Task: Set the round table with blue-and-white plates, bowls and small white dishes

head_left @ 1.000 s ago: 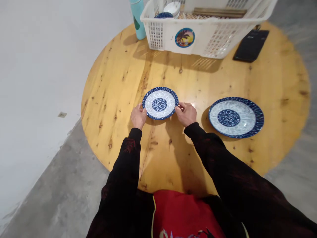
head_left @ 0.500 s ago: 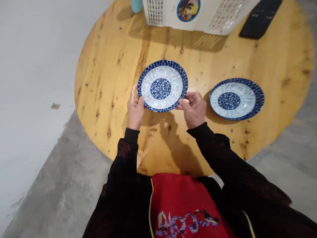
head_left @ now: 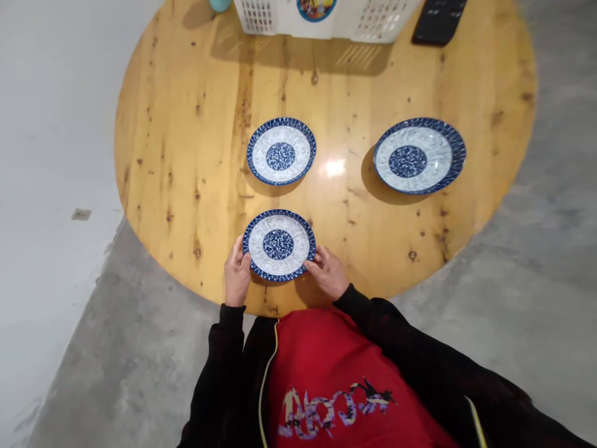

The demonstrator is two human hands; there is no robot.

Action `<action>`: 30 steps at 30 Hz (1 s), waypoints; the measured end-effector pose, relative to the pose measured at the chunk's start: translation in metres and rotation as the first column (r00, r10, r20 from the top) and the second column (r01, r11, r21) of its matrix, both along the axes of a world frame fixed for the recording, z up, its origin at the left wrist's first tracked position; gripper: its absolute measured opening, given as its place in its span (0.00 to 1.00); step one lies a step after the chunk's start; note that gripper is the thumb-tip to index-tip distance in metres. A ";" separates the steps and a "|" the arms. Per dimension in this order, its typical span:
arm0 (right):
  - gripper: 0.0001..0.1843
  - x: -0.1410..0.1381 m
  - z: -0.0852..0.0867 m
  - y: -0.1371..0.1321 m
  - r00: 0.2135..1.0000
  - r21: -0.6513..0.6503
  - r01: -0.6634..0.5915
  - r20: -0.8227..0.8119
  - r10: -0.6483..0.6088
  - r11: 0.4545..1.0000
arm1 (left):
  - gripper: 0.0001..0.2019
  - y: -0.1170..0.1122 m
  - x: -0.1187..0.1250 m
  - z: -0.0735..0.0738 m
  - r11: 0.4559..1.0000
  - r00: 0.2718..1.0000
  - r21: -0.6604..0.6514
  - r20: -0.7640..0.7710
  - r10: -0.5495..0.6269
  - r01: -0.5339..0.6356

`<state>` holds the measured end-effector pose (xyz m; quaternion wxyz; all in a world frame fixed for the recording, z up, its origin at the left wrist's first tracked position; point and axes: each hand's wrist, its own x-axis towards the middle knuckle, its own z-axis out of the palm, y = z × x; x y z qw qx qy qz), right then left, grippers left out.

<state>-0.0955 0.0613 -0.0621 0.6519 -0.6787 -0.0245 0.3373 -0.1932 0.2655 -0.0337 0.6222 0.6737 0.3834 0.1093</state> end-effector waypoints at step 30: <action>0.15 -0.011 -0.021 0.022 0.989 -0.162 0.088 0.132 -0.067 0.983 | 0.29 0.028 0.018 -0.028 0.996 0.996 -0.031 0.039 -0.085 0.086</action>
